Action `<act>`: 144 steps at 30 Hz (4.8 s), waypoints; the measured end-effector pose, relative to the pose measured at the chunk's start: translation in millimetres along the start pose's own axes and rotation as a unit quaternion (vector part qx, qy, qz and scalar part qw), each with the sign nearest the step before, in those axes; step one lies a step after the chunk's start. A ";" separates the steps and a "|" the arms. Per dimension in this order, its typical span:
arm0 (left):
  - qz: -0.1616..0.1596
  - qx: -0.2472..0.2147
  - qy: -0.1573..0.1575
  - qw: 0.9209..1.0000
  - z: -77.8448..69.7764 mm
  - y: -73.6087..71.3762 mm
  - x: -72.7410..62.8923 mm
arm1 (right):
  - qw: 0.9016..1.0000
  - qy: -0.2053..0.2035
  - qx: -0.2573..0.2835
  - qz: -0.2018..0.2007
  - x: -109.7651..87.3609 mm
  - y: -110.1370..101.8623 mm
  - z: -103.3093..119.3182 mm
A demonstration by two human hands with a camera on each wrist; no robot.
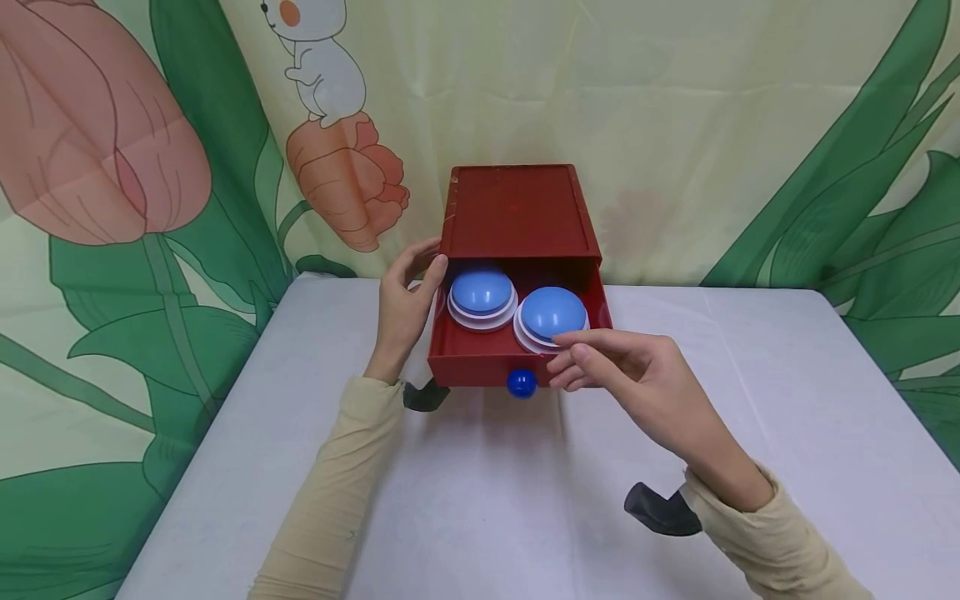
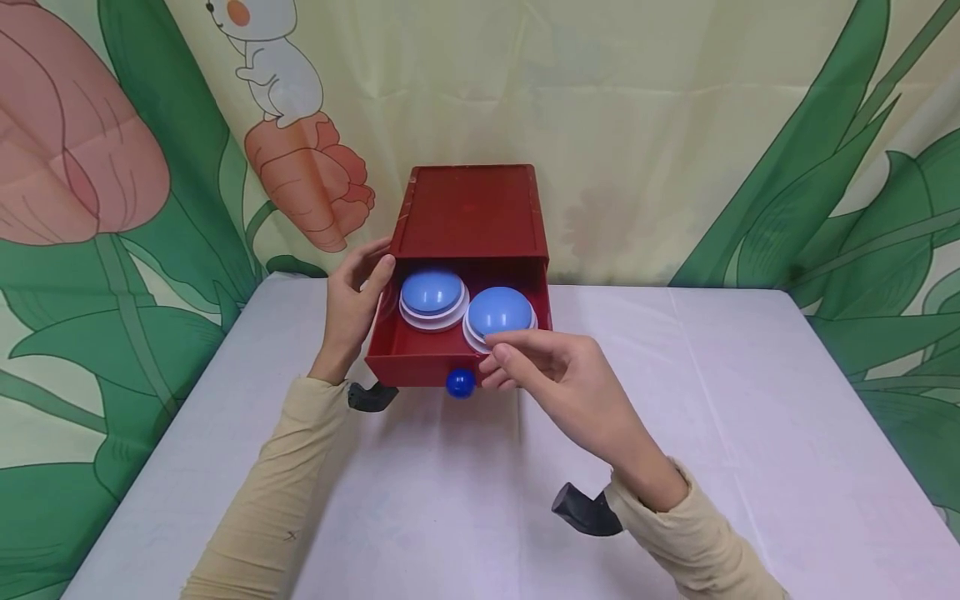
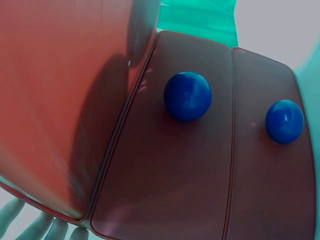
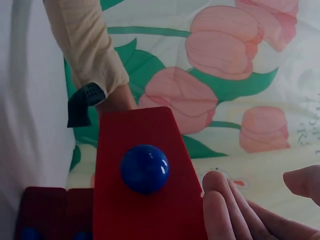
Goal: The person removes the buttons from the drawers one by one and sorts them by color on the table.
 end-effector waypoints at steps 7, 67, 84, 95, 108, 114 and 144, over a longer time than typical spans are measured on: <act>0.005 0.007 -0.013 1.000 -27.0 0.4 -6.0 | 1.000 -0.018 -0.020 -0.014 7.5 -5.3 8.1; 0.014 0.003 0.025 1.000 0.3 2.5 3.8 | 0.944 -0.055 -0.313 0.090 73.5 -9.6 -7.4; 0.032 0.004 0.038 0.999 0.6 1.4 3.1 | 0.930 -0.052 -0.345 0.118 78.6 -8.3 -6.2; 0.029 -0.001 0.032 0.999 0.9 2.5 3.5 | 0.916 -0.054 -0.372 0.141 81.3 -7.8 -7.5; 0.033 0.005 0.023 0.999 -35.7 3.0 -6.3 | 0.918 -0.097 -0.370 0.103 82.1 -8.5 -6.2; 0.030 0.000 0.027 0.999 -21.0 2.3 -2.4 | 0.920 -0.104 -0.368 0.086 80.3 -10.7 -3.7; 0.029 0.002 0.033 0.999 -36.1 2.7 -6.5 | 0.935 -0.172 -0.310 -0.011 65.2 -29.6 16.6</act>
Point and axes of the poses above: each hand's wrist, its own x-axis towards the middle knuckle, its own y-axis out of the palm, z = x × y, the point moved 2 cm from there along x, towards the middle knuckle, and after that the axes turned 5 degrees about -z, right-handed, at the moved point
